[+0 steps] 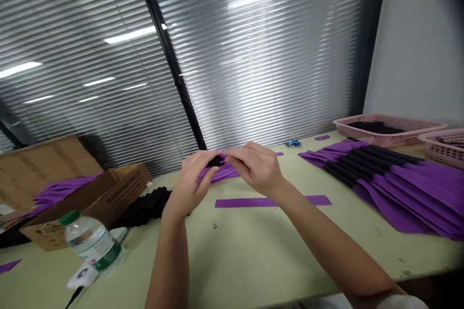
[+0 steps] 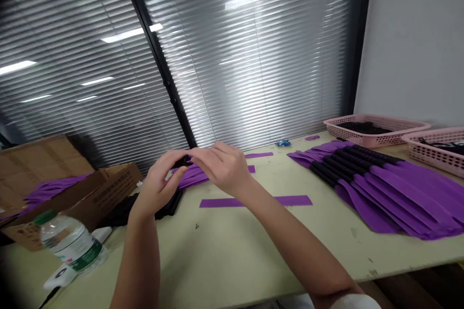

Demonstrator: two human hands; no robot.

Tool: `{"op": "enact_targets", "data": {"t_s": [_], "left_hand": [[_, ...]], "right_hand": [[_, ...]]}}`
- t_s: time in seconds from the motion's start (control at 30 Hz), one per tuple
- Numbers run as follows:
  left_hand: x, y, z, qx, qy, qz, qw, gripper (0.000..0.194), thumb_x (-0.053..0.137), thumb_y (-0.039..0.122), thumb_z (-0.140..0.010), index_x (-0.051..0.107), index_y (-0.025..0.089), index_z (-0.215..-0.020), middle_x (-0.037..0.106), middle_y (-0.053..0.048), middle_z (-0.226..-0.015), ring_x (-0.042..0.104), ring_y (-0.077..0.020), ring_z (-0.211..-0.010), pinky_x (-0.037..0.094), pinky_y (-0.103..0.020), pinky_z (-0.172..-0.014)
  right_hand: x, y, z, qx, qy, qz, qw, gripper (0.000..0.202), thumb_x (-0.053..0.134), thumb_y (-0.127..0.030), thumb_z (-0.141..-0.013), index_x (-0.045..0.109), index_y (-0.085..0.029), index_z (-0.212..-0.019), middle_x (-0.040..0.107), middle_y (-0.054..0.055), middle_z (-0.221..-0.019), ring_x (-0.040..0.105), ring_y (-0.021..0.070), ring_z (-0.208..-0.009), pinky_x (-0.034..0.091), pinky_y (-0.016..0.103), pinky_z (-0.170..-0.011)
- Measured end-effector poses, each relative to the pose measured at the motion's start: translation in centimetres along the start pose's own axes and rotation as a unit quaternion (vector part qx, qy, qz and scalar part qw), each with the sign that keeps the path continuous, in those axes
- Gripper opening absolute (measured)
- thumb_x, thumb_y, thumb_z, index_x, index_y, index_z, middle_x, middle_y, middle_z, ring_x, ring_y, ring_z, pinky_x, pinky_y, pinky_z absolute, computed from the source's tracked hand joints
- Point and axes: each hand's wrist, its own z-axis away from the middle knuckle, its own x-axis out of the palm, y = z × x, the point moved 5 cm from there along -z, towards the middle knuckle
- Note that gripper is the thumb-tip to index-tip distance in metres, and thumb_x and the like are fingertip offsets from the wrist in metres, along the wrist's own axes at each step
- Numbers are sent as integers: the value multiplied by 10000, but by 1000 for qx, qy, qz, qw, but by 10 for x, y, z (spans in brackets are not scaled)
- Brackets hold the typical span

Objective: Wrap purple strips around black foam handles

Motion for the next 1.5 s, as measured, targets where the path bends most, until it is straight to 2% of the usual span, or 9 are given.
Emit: {"op": "enact_targets", "data": {"t_s": [0.13,0.37,0.67,0.8,0.97,1.1,1.2,1.3,1.5], "left_hand": [[0,0,0,-14,-6,-32,999,311,438,281,-967,545,245,-1257,617,-83,-1204,538,-241,-1111,381,-405,-976],[1,5,0,-12,4,-58,998,314,416,258,-973,513,265,-1272,621,-59,-1206,542,-229,-1096,329,-390,-967],[2,4,0,-28,-10,-64,998,285,393,233,-980,528,271,-1228,606,-48,-1217,529,-220,-1104,303,-375,-936],[4,2,0,-32,-14,-69,997,310,390,211,-978,512,283,-1254,600,-39,-1213,528,-213,-1096,294,-369,-926],[3,5,0,-32,-14,-83,996,290,389,213,-979,516,285,-1230,605,-29,-1199,534,-207,-1081,280,-364,-904],[2,8,1,-28,6,-87,996,243,421,237,-973,509,272,-1197,631,-28,-1147,560,-205,-1036,281,-362,-898],[0,10,1,-15,31,-95,995,228,478,242,-953,494,257,-1180,638,-32,-1120,581,-203,-996,269,-371,-912],[0,12,2,2,41,-111,993,215,501,231,-941,502,250,-1156,643,-33,-1105,579,-207,-1004,262,-378,-912],[0,13,2,19,42,-130,990,195,504,234,-941,513,240,-1135,651,-47,-1098,572,-215,-1010,266,-388,-897]], "right_hand": [[2,1,1,8,-26,13,1000,197,471,-292,-986,647,-233,-1050,705,7,-773,574,139,-642,476,266,-575],[3,-1,1,-21,-34,-11,999,200,464,-212,-983,608,-218,-1123,715,12,-863,569,145,-697,496,278,-632],[4,1,0,-7,-63,-39,997,185,449,-215,-987,615,-199,-1066,710,29,-878,591,155,-734,503,306,-702],[4,-1,-1,-5,-64,-61,996,142,501,-222,-969,627,-180,-1018,705,34,-866,591,157,-739,502,307,-723],[1,1,-4,61,-49,-132,988,95,590,-195,-910,669,-200,-963,716,13,-850,626,158,-776,509,295,-726],[0,7,-5,159,-47,-223,961,69,654,-190,-851,702,-223,-889,714,0,-839,661,156,-784,533,277,-710],[0,10,-4,203,-51,-272,939,51,673,-185,-829,706,-215,-854,705,-3,-807,661,147,-751,536,264,-682],[0,10,-3,214,-54,-286,932,58,677,-170,-814,708,-212,-840,700,-2,-793,656,148,-742,532,268,-681],[-2,8,-6,196,-61,-278,938,86,657,-146,-819,707,-215,-831,693,-2,-788,646,147,-739,514,274,-674]]}}
